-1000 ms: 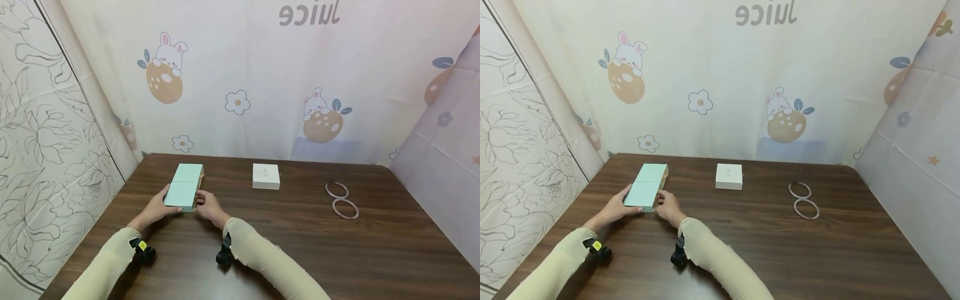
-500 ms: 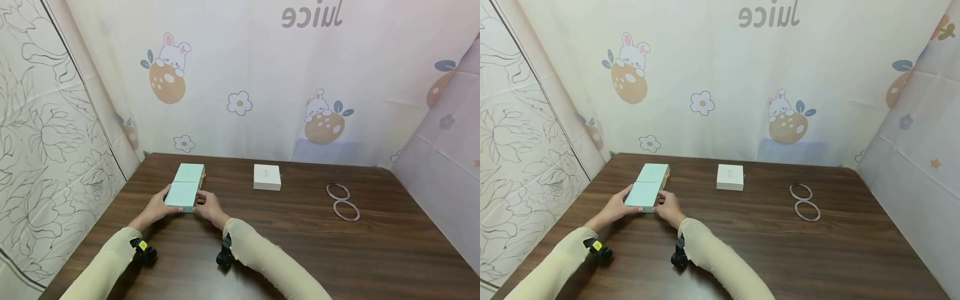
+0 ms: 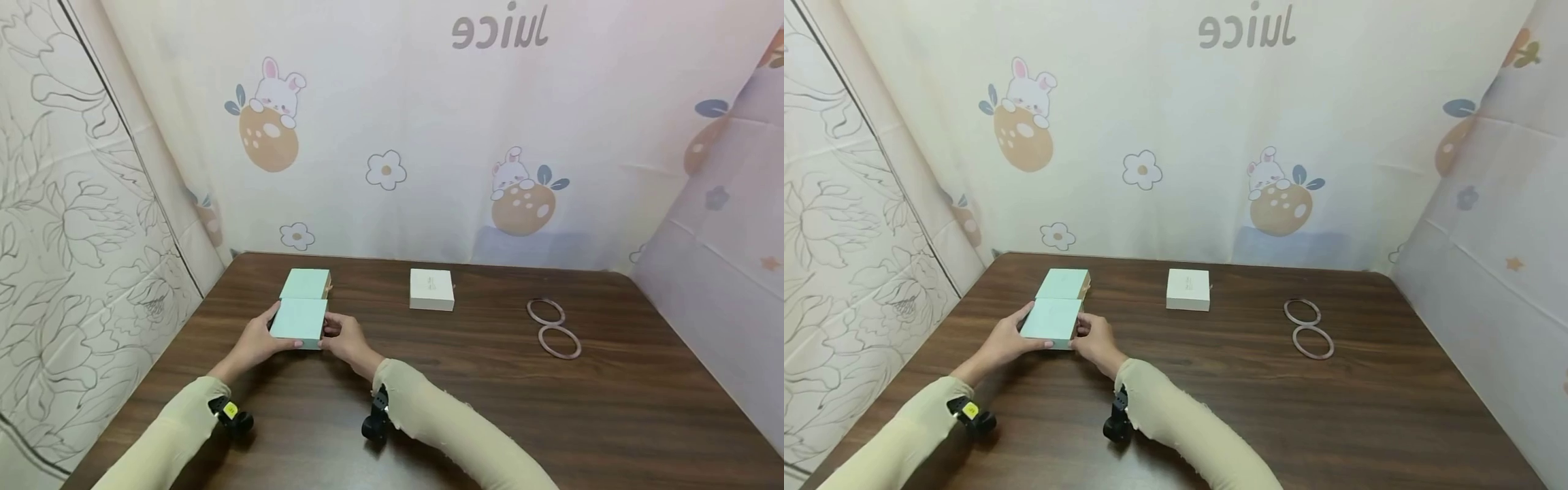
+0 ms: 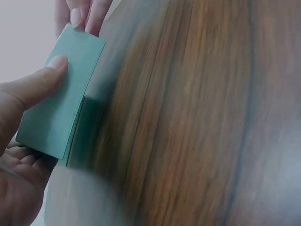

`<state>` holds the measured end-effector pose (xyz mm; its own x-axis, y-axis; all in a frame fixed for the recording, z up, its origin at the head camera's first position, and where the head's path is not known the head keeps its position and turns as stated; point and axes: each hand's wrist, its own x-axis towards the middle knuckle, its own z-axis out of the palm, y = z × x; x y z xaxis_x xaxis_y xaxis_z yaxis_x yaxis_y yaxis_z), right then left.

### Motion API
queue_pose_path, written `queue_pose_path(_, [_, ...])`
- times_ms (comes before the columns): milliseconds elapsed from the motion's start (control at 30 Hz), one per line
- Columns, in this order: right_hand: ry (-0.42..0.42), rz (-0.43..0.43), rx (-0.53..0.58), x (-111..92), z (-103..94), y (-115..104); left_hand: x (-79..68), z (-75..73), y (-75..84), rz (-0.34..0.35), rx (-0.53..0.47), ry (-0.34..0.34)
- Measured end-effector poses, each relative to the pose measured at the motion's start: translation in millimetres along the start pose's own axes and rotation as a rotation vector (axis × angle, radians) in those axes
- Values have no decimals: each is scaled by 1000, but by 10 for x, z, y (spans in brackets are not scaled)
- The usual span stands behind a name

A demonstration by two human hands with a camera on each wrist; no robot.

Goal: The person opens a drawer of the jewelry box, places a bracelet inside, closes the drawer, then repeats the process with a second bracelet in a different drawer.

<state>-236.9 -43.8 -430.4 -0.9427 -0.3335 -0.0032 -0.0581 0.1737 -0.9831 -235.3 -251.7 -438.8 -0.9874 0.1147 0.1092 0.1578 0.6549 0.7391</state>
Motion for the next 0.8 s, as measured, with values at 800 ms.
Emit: queue_pose_path(800, [23,-35,-10,-496,-705,-28,-103,620,689,12,-82,32])
